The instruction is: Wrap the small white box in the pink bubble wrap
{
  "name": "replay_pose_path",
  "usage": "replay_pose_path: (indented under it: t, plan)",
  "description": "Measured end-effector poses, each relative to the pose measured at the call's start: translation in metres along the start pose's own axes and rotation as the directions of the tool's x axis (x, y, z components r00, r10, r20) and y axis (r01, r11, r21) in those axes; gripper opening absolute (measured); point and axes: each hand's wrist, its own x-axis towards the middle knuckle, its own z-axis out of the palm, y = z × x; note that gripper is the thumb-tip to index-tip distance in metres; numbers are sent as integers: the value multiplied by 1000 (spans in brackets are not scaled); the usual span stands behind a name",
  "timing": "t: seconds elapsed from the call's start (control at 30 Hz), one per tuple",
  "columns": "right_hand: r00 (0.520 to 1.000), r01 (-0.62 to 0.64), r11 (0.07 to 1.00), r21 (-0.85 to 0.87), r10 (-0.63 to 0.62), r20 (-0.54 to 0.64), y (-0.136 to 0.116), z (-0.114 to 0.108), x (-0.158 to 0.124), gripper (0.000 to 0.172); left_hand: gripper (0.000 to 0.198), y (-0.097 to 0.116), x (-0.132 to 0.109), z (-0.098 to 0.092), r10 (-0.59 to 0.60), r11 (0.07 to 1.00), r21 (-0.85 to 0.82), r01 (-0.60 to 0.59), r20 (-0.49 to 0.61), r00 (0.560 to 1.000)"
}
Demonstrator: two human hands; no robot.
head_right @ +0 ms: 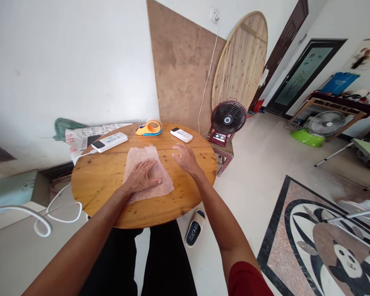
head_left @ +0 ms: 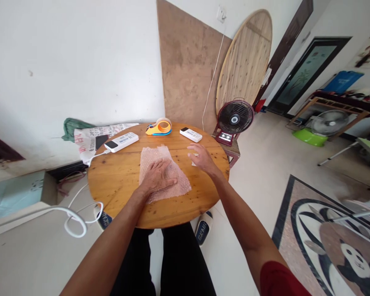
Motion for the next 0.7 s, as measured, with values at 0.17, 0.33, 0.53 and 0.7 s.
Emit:
replay_pose_path:
  t: [0.17,0.33,0.53,0.7]
  plan:
    - [949,-151,958,-245,210,235,23,-24,-10,66,98,-2,0,2,22,1000,9,-22,1,1000]
    - [906,-245,920,-307,330,266,33,-18,-15,67,98,-3,0,3,31,999,26,-31,10,999]
    - [907,-332,924,-191,369,206,33,-12,-18,30,98,-2,-1,2,29,999,35,-29,6,1000]
    - [933,-359,880,312,328,148,-2,-33,-16,29,96,-2,0,0,38,999,-23,-38,-20,999]
